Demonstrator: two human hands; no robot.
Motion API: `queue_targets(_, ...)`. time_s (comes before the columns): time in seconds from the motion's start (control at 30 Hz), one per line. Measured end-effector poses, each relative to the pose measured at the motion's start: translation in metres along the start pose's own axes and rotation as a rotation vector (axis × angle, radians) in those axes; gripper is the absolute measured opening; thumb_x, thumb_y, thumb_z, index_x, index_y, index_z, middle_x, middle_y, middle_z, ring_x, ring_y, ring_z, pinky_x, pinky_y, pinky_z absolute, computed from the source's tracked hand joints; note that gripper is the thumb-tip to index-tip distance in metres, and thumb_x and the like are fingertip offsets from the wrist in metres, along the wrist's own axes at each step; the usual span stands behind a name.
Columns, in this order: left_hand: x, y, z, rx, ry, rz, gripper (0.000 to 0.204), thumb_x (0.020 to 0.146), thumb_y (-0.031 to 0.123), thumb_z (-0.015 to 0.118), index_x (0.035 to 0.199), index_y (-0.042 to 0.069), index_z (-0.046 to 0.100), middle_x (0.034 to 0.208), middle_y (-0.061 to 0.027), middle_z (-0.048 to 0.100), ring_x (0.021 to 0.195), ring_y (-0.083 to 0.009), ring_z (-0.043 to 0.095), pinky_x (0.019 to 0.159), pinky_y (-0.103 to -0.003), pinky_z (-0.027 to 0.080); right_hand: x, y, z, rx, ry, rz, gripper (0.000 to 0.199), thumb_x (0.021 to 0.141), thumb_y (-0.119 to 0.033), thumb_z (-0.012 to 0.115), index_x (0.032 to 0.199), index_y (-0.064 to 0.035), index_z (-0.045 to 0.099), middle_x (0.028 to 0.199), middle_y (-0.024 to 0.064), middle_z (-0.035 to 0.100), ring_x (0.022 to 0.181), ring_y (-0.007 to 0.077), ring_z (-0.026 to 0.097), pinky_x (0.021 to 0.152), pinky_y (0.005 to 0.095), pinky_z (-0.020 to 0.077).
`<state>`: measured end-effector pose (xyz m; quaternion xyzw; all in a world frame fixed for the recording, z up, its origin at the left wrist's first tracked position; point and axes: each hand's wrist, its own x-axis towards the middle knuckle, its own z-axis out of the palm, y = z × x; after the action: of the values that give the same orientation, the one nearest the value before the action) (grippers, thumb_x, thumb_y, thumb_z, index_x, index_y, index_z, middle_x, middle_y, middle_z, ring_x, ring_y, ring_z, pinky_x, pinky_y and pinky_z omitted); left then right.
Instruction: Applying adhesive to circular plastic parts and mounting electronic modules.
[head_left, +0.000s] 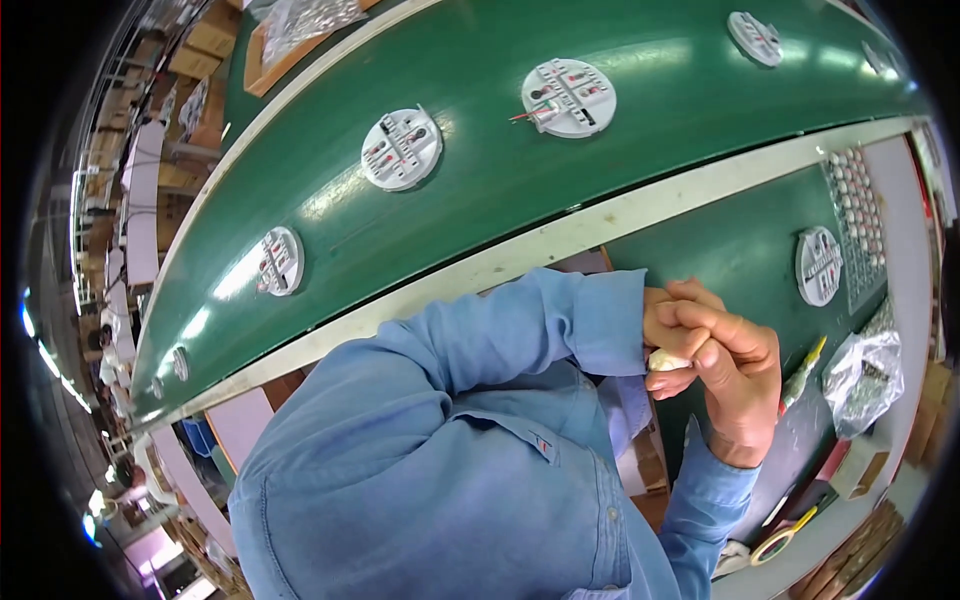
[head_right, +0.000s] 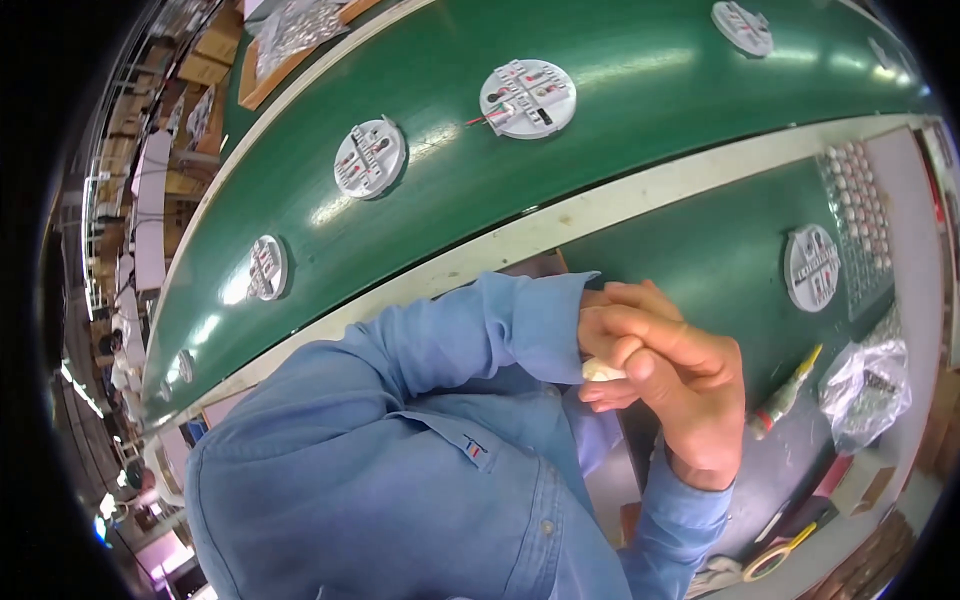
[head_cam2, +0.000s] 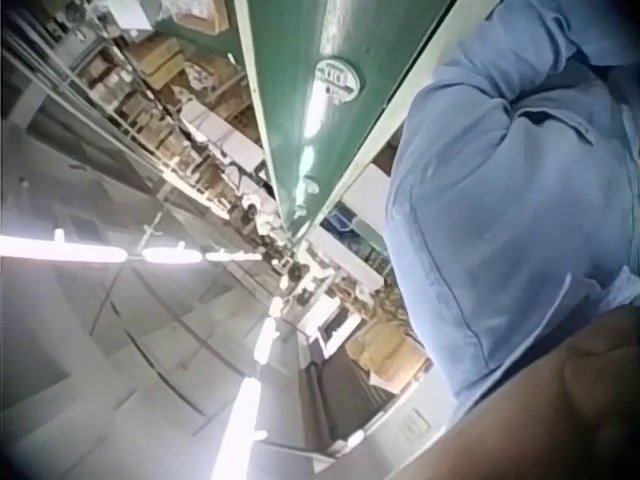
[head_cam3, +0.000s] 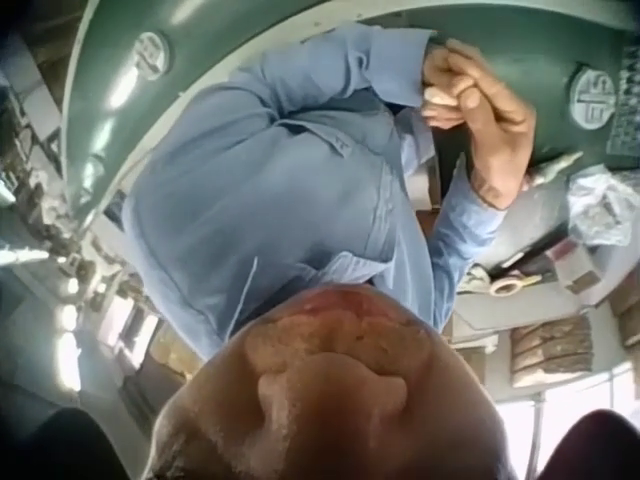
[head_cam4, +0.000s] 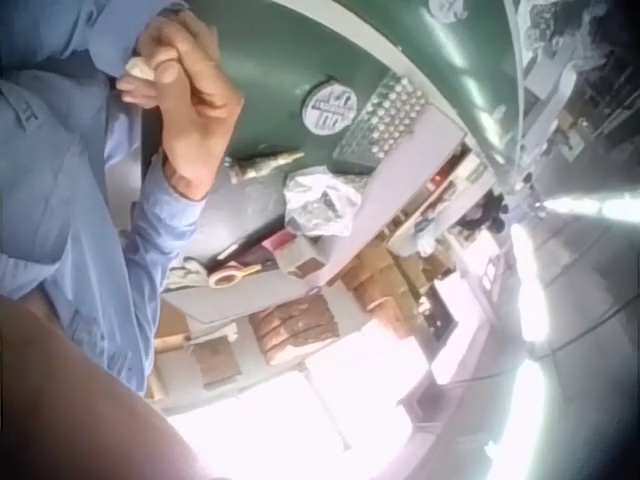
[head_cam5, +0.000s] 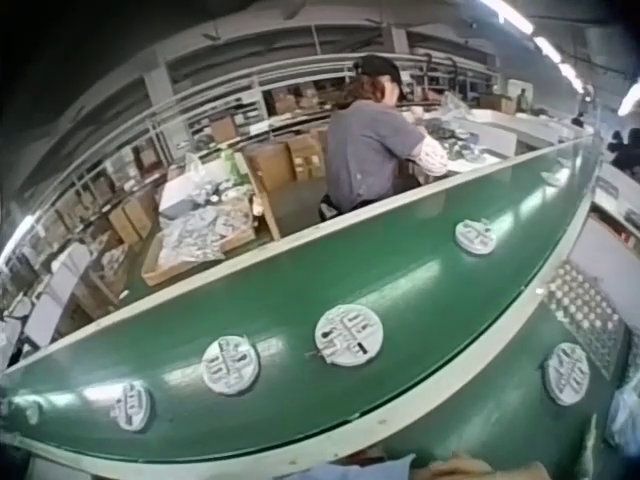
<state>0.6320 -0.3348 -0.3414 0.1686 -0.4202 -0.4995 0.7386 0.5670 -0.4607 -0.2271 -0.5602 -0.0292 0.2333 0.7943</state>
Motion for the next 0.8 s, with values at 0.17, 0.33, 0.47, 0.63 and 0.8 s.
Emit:
queue_targets(0.17, -0.008, 0.005, 0.007, 0.143, 0.23, 0.056, 0.052, 0.105, 0.051, 0.06, 0.115, 0.0, 0.059, 0.068, -0.0112, 0.067, 0.063, -0.0213, 0.067, 0.057, -0.035, 0.053, 0.002, 0.013, -0.006, -0.022, 0.026, -0.052, 0.034, 0.097, -0.021, 0.075, 0.119, 0.006, 0.073, 0.125, 0.0214, 0.069, 0.108, 0.0287, 0.069, 0.098, 0.0394, 0.0502)
queue_targets(0.33, -0.017, 0.001, -0.008, 0.112, 0.179, -0.066, 0.044, 0.106, 0.045, 0.06, 0.111, 0.001, 0.062, 0.076, -0.0109, 0.07, 0.071, -0.0208, 0.068, 0.065, -0.038, 0.053, 0.005, 0.022, -0.021, -0.035, 0.087, -0.118, 0.039, 0.096, -0.024, 0.076, 0.12, 0.0062, 0.073, 0.128, 0.0241, 0.07, 0.118, 0.0333, 0.066, 0.111, 0.0455, 0.0444)
queue_targets(0.47, -0.028, 0.09, 0.039, 0.576, 0.59, -0.278, 0.029, 0.101, 0.03, 0.07, 0.098, 0.001, 0.073, 0.086, -0.0122, 0.074, 0.085, -0.0222, 0.071, 0.081, -0.037, 0.055, -0.02, 0.028, -0.041, -0.031, 0.195, -0.261, 0.04, 0.097, -0.025, 0.075, 0.123, 0.0049, 0.072, 0.13, 0.0237, 0.07, 0.121, 0.0341, 0.066, 0.113, 0.0475, 0.045)
queue_targets(0.63, -0.172, 0.197, 0.016, 1.872, 1.17, -0.175, 0.028, 0.088, 0.004, 0.073, 0.116, 0.001, 0.072, 0.121, -0.0203, 0.071, 0.111, -0.0345, 0.069, 0.098, -0.038, 0.054, -0.074, 0.022, -0.092, -0.162, 0.566, -0.418, 0.036, 0.103, -0.019, 0.068, 0.131, 0.0036, 0.068, 0.127, 0.0173, 0.072, 0.115, 0.0258, 0.068, 0.104, 0.0403, 0.0513)
queue_targets(0.8, -0.275, 0.228, -0.006, 1.741, 1.083, -0.35, 0.018, 0.091, 0.003, 0.071, 0.108, 0.002, 0.075, 0.112, -0.0167, 0.074, 0.107, -0.0303, 0.071, 0.096, -0.035, 0.054, -0.121, 0.001, -0.159, -0.652, 1.196, -0.391, 0.031, 0.105, -0.012, 0.062, 0.132, 0.0034, 0.068, 0.122, 0.0125, 0.073, 0.107, 0.016, 0.067, 0.095, 0.0308, 0.0523)
